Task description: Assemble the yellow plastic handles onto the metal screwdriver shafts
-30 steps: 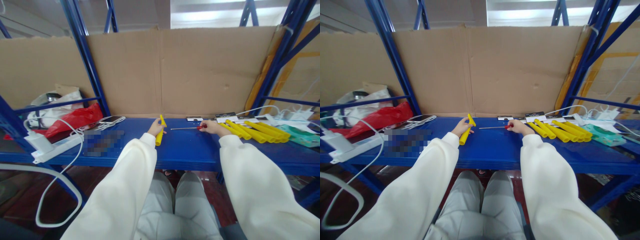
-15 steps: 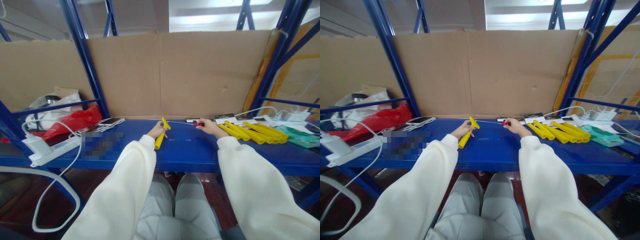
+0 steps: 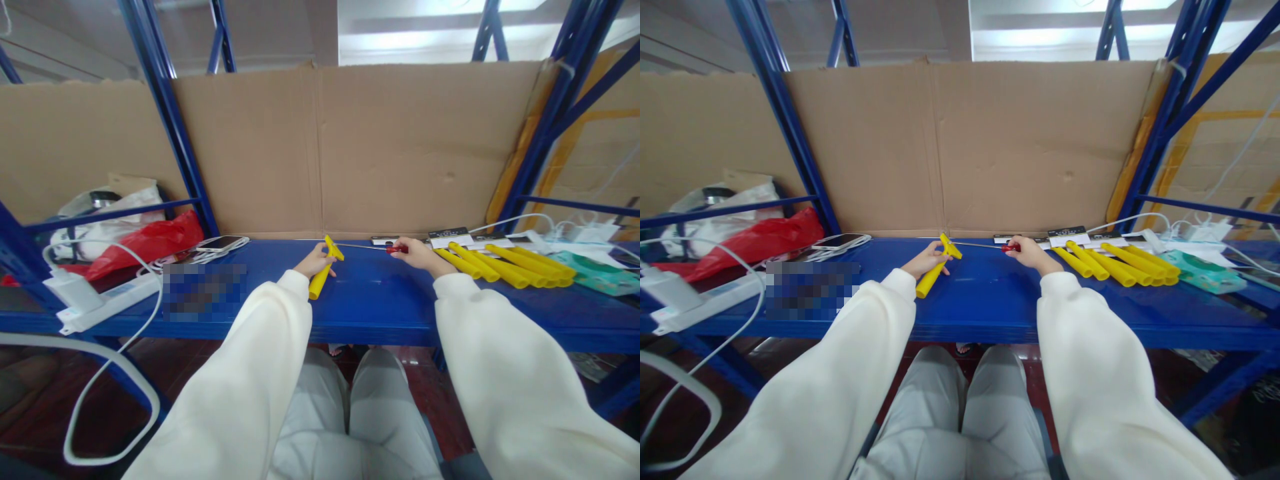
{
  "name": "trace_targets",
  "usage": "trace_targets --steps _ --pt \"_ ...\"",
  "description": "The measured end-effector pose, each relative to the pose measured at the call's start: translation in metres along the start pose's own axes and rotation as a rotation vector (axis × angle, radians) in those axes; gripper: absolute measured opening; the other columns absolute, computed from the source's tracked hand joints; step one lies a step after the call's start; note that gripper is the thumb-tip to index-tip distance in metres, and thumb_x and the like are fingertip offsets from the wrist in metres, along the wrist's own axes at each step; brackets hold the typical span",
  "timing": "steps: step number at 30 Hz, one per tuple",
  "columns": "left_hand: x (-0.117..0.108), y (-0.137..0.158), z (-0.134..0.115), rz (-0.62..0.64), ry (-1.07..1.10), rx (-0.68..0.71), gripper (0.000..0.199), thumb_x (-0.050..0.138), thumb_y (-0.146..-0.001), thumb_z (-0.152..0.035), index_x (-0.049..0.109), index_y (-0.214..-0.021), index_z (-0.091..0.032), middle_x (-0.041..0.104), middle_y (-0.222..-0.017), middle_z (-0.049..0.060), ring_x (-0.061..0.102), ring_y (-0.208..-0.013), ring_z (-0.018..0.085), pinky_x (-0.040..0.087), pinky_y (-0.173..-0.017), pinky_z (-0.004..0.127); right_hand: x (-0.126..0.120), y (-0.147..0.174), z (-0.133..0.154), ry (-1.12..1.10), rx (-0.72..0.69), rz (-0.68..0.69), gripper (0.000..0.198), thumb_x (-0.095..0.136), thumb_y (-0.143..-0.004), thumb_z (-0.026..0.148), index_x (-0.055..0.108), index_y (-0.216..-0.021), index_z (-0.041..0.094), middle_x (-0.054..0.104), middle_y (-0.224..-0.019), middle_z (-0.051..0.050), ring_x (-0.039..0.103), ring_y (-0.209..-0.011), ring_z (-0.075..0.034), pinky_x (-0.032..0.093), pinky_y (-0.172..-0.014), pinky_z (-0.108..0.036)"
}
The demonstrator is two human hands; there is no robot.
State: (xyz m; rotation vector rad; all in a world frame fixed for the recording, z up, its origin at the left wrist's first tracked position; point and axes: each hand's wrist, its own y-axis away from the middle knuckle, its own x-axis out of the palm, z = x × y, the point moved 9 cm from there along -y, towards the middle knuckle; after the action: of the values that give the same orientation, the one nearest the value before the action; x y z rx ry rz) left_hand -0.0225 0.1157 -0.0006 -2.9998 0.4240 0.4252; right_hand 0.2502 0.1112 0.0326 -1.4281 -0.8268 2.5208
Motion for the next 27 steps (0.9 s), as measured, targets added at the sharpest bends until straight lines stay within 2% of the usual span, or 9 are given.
trace_targets --steps 15,27 --pt "-0.0016 0.0002 -0.0013 -0.032 -0.054 0.000 0.052 0.056 -0.093 -0.009 0.038 -0.141 -0.019 0.068 -0.125 0.014 0.063 -0.052 0.007 0.051 -0.050 0.021 -0.0026 0.0002 0.0027 -0.014 -0.050 -0.013 0.013 0.069 -0.078 0.032 0.068 -0.084 0.021 0.072 -0.077 -0.004 0.062 -0.070 -0.020 0.052 -0.071 -0.033" --pt "-0.0011 -0.0029 0.0001 -0.011 -0.075 0.037 0.052 0.058 -0.094 -0.011 0.039 -0.141 -0.021 0.070 -0.116 0.011 0.062 -0.053 0.007 0.050 -0.049 0.017 -0.0030 0.0005 0.0032 -0.015 -0.017 -0.011 0.012 0.070 -0.073 0.030 0.064 -0.079 0.021 0.071 -0.075 -0.003 0.063 -0.071 -0.020 0.051 -0.069 -0.032"
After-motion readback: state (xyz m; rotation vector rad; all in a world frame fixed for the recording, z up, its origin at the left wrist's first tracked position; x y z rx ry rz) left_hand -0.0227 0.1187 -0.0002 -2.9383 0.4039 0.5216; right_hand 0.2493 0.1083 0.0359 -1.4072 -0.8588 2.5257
